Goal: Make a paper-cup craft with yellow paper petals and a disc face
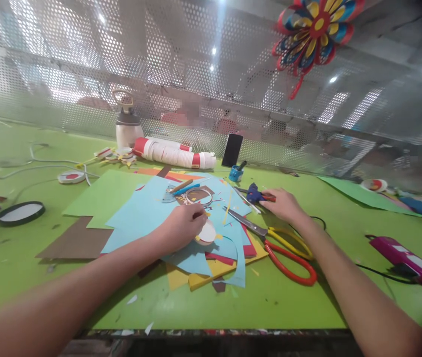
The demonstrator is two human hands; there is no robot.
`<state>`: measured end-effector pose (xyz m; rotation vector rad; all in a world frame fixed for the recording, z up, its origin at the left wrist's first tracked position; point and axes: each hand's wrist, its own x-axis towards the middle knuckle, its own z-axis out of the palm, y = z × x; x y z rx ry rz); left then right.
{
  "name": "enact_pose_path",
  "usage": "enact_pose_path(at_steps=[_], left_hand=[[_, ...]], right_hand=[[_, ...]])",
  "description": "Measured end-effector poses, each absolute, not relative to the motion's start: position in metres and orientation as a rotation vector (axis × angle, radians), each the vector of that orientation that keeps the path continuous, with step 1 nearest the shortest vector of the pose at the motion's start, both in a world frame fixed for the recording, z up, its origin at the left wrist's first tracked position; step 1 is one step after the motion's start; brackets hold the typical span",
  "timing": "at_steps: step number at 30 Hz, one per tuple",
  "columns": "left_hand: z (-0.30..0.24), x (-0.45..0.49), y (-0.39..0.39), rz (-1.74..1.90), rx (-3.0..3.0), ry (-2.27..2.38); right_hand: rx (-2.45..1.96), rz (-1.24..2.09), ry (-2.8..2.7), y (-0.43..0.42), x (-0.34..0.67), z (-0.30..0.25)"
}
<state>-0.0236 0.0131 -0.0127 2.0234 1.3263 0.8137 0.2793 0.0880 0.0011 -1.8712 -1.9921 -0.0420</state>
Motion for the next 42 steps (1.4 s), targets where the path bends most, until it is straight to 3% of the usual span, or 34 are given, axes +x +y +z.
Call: enact_pose_path(at_steps=[5, 11, 17, 24, 35, 42], left_hand=[[-0.01, -0.023, 0.009, 0.803, 1.998, 1.334], [-0.006, -0.019, 0.001, 0.726, 1.973, 1.233], [-0.002, -0.015, -0.004, 0.568, 1.982, 1.134], [-0.003, -0.015, -0.006, 0.577, 2.068, 1.127], [-0.003, -0.015, -0.004, 0.652, 1.943, 1.117], [-0.003, -0.015, -0.004, 0.641, 1.979, 1.122]], right_hand=[[-1.677, 0.013, -1.912, 0.045, 0.235, 0.021], [-1.176, 0.34, -2.167, 0.0, 0.183, 0.028], [-1.043, 0.307, -2.368, -0.008, 0.177, 0.023], [-1.087, 0.322, -2.493, -0.011, 0.174, 0.021], [-1.261, 0.75, -2.199, -0.008, 0.175, 0.018], [-1.261, 0.84, -2.179, -0.006, 0.176, 0.017]])
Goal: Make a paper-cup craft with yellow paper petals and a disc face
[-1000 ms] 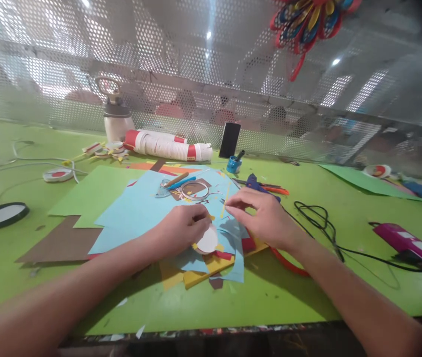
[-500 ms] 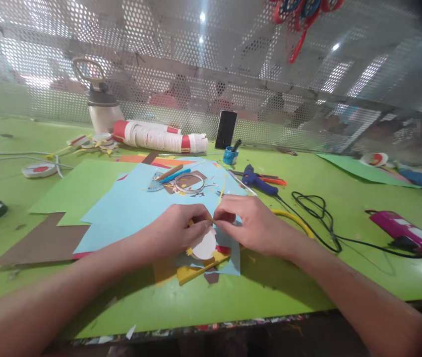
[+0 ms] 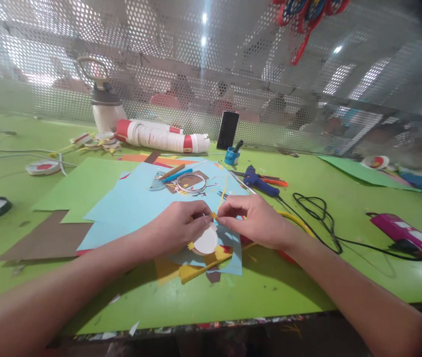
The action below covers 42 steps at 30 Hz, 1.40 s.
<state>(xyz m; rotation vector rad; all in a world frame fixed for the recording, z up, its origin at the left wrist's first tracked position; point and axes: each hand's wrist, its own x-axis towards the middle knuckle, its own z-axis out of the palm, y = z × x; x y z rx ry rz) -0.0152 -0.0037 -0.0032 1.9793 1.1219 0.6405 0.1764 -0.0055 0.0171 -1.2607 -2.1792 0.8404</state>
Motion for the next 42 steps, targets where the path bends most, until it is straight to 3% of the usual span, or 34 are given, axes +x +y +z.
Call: enact_pose_path(at_steps=[18, 29, 42], left_hand=[[-0.003, -0.012, -0.006, 0.565, 2.152, 1.07], [-0.001, -0.015, -0.001, 0.649, 1.874, 1.228], [0.002, -0.013, -0.007, 0.718, 1.941, 1.391]], right_hand=[[-1.188, 0.598, -2.36, -0.009, 0.175, 0.023], [-1.217, 1.127, -1.831, -0.009, 0.178, 0.025], [-1.22, 1.045, -1.672, -0.007, 0.167, 0.009]])
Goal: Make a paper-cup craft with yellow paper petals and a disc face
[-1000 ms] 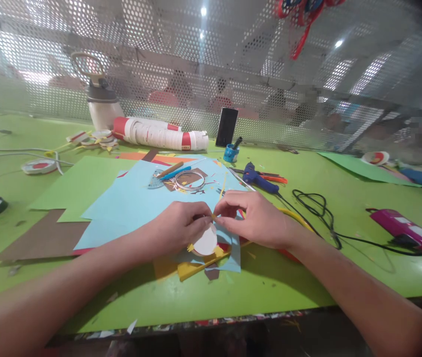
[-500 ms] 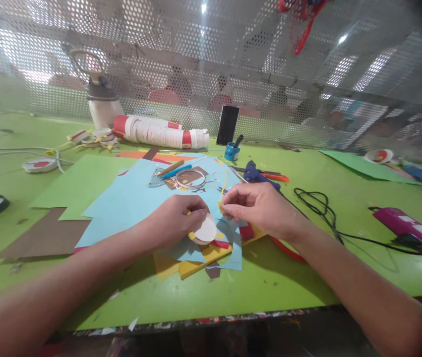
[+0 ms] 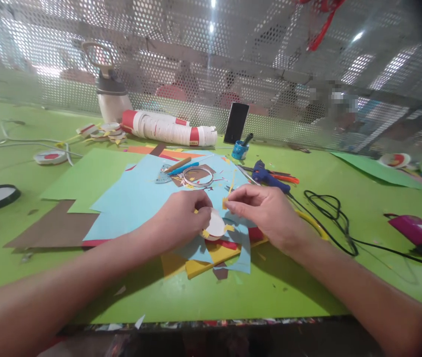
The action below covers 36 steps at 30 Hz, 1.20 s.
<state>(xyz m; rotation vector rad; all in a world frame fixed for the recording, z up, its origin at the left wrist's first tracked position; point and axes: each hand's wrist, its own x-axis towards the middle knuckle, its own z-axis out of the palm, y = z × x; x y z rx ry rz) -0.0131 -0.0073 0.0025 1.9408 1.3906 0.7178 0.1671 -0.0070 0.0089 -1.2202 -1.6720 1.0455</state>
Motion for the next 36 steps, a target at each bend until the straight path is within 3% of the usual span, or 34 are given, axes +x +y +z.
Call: enact_pose_path(at_steps=[9, 36], left_hand=[[0.0042, -0.0113, -0.0079, 0.692, 1.94, 1.426], [0.0055, -0.0117, -0.0096, 0.677, 1.926, 1.398]], right_hand=[[-1.237, 1.141, -1.617, -0.0102, 0.1597, 0.0055], [-1.32, 0.918, -1.822, -0.0087, 0.1585, 0.0027]])
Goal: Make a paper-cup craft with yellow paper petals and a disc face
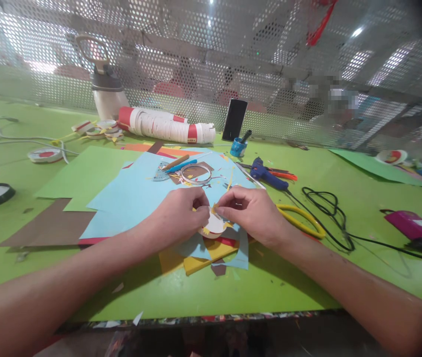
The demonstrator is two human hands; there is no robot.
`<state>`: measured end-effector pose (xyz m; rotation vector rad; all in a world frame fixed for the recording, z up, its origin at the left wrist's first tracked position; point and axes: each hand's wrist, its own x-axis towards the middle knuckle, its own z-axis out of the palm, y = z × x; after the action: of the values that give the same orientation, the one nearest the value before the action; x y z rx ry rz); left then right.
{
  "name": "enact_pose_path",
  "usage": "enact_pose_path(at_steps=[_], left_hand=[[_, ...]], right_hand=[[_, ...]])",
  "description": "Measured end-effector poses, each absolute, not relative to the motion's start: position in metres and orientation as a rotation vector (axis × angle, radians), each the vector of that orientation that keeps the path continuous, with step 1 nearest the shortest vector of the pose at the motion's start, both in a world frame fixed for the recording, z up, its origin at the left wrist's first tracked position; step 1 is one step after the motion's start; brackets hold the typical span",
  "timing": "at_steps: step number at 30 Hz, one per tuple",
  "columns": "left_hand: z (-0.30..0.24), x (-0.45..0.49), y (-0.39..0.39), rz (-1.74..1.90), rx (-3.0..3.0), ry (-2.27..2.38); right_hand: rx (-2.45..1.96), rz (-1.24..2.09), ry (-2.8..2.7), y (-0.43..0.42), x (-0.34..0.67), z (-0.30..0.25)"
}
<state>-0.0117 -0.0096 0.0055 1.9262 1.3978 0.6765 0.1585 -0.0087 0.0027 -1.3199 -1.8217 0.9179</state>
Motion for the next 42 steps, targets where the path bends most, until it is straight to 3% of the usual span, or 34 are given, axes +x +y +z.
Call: enact_pose_path(at_steps=[9, 42], left_hand=[[0.0056, -0.0104, -0.0092, 0.679, 1.931, 1.409], [0.0069, -0.0113, -0.0095, 0.653, 1.926, 1.413]], right_hand=[[-1.284, 0.782, -1.891, -0.0061, 0.158, -0.0024], [-1.357, 0.758, -1.932, -0.0107, 0.159, 0.001]])
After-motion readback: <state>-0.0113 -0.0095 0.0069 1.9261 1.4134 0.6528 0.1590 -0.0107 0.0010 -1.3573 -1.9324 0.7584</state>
